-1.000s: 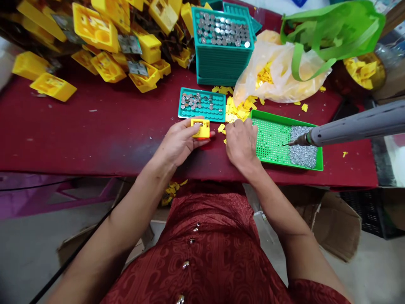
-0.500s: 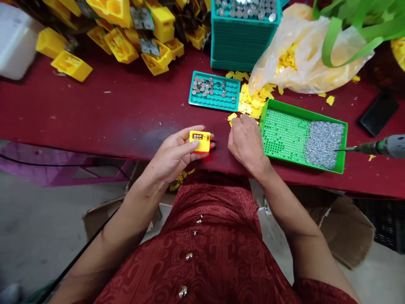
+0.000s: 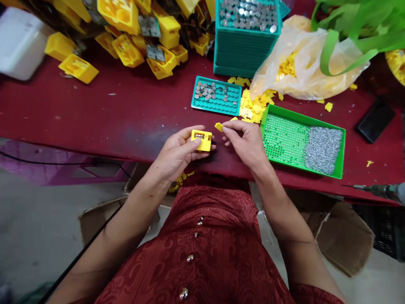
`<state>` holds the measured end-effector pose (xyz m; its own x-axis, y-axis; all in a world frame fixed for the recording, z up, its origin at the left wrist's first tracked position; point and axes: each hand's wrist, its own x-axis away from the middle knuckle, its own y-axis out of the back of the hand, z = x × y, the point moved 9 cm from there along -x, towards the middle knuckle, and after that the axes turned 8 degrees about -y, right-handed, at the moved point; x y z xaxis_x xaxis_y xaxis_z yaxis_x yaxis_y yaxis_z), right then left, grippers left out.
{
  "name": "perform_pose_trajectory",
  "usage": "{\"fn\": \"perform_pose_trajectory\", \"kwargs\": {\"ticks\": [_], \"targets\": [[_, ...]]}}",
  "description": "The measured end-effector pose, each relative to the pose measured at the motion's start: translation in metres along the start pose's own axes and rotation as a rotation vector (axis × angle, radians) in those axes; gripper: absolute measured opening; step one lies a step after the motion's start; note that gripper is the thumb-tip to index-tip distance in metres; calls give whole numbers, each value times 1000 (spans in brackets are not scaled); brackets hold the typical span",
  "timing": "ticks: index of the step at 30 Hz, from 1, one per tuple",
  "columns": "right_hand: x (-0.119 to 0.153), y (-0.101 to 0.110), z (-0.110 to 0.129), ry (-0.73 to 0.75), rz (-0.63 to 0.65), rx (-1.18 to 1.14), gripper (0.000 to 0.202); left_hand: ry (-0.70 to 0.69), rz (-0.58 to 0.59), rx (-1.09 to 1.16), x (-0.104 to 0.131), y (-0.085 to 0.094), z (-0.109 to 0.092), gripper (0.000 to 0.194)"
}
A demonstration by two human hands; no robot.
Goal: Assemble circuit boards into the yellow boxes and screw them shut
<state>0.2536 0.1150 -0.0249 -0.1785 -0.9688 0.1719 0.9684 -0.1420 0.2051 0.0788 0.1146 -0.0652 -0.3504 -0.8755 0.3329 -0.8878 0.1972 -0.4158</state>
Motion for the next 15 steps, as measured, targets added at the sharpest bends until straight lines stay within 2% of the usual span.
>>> {"fn": "perform_pose_trajectory", "kwargs": {"ticks": [3, 7, 15], "targets": [[8, -13, 12, -4, 73, 0, 15, -53, -14, -21, 1, 4, -2, 44], [19, -29, 34, 132, 122, 158, 11, -103, -24, -66, 3, 7, -6, 46], [14, -41, 28, 125, 83, 254, 6, -146, 4, -158, 0, 11, -5, 52]]}}
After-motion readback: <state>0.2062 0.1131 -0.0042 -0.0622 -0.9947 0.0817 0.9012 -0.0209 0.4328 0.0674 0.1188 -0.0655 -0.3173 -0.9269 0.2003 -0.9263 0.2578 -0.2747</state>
